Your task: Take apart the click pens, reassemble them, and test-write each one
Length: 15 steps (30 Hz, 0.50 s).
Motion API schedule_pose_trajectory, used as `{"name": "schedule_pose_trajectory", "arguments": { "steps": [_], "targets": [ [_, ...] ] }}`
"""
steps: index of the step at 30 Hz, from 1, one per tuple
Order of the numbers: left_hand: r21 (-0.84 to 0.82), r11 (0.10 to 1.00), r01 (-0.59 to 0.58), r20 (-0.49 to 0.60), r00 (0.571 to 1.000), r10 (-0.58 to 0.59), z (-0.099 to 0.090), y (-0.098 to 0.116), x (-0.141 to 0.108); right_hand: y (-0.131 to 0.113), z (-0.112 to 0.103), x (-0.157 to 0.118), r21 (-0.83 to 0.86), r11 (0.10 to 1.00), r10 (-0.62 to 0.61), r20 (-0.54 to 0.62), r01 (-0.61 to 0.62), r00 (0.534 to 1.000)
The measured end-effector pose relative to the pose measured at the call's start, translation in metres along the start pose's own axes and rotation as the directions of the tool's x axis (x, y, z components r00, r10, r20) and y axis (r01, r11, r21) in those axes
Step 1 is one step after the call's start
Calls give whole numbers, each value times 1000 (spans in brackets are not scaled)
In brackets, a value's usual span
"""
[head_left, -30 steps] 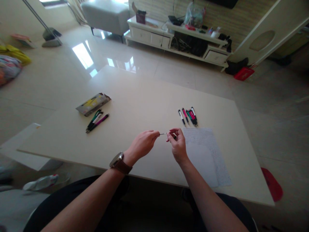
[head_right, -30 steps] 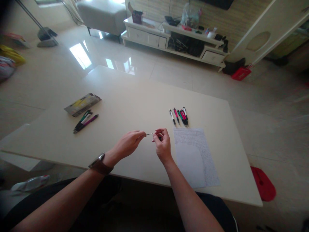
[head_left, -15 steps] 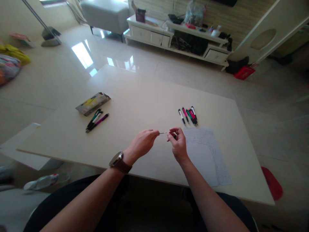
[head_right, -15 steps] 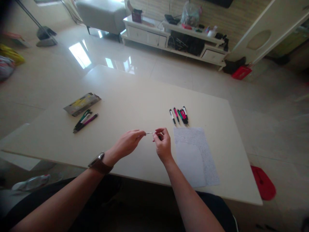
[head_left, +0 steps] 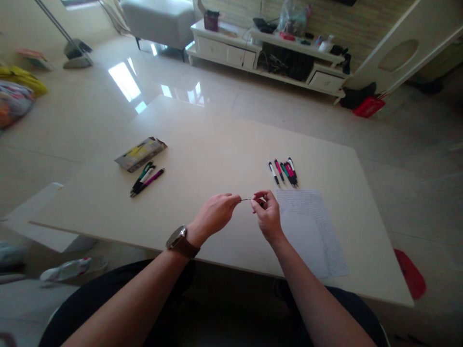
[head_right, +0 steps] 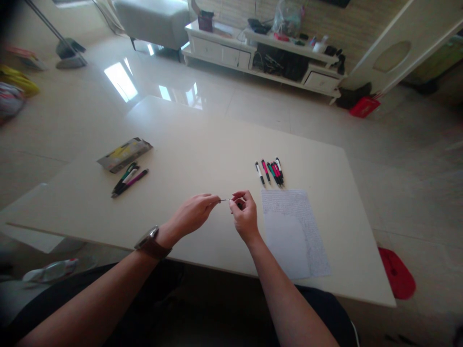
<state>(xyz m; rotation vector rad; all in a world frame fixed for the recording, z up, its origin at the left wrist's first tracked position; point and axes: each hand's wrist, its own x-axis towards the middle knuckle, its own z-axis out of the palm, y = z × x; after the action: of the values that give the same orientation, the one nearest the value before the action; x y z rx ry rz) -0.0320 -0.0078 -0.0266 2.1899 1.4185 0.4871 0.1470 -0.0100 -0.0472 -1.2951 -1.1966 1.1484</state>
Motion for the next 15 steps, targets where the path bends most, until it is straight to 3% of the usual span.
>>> {"name": "schedule_pose_trajectory", "arguments": {
  "steps": [5, 10, 15],
  "targets": [
    [31, 999, -37, 20, 999, 36, 1, -1, 0, 2, -3, 2, 30, 1000, -2, 12, 1, 1000],
    [98, 993, -66, 39, 997, 62, 1, -1, 0, 3, -7, 5, -49, 999, -2, 86, 6, 996],
    [46, 997, -69, 26, 997, 68, 2, 1, 0, 2, -6, 5, -8, 999, 35, 77, -34, 996]
  ]
}}
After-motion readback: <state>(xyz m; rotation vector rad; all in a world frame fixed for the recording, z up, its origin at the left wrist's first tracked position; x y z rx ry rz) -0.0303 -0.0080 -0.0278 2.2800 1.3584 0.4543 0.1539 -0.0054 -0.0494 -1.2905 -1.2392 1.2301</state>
